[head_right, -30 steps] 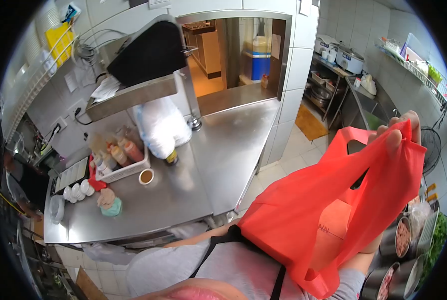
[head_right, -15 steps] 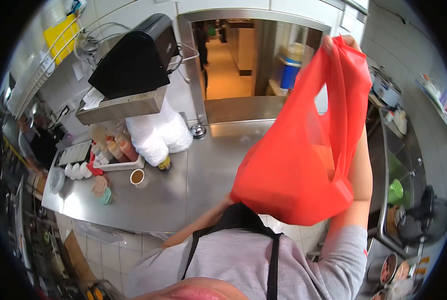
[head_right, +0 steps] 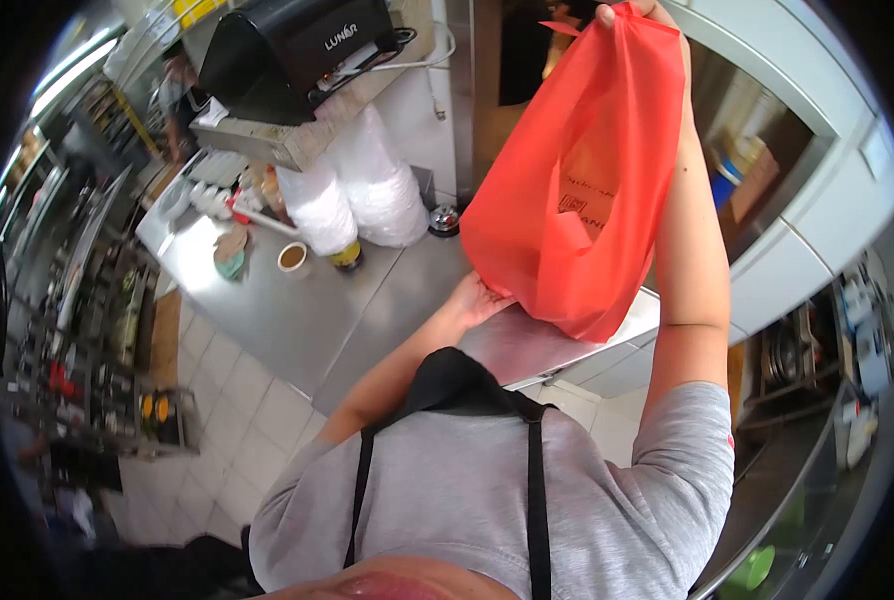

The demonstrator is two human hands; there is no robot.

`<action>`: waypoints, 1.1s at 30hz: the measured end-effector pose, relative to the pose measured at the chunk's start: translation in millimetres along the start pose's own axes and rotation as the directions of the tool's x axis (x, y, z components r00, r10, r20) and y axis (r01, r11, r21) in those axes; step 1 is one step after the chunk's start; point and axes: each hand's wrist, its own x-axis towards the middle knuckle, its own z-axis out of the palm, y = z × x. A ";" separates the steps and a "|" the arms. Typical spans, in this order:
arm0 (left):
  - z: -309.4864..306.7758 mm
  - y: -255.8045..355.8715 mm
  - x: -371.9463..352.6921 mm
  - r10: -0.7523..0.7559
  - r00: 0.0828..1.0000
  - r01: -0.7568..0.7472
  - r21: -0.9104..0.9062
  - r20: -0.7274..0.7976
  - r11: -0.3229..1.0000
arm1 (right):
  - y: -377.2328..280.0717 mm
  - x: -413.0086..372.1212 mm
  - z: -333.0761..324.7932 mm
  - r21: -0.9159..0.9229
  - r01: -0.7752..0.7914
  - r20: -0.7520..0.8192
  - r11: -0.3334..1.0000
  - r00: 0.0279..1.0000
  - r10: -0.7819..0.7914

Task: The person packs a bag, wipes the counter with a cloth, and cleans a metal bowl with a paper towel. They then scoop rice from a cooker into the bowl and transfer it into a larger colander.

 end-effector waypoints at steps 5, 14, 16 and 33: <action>-9.2 -17.5 29.7 0.030 0.996 -0.030 0.000 -0.080 1.000 | 65.6 58.9 -55.6 0.001 0.019 0.349 1.000 0.937 -0.018; 21.0 -18.4 7.8 0.197 0.955 -0.183 0.081 -0.221 0.980 | 39.0 109.4 -50.0 -0.449 0.097 0.872 0.888 0.265 0.412; 57.7 -17.0 -17.7 0.358 0.924 -0.351 0.072 -0.133 0.934 | 25.6 107.5 -40.3 -0.325 0.155 0.941 0.933 0.156 0.301; 139.3 6.3 -95.3 0.760 0.649 -0.089 0.995 0.032 0.034 | 17.8 94.7 -20.9 -0.231 0.379 0.870 0.896 0.494 0.015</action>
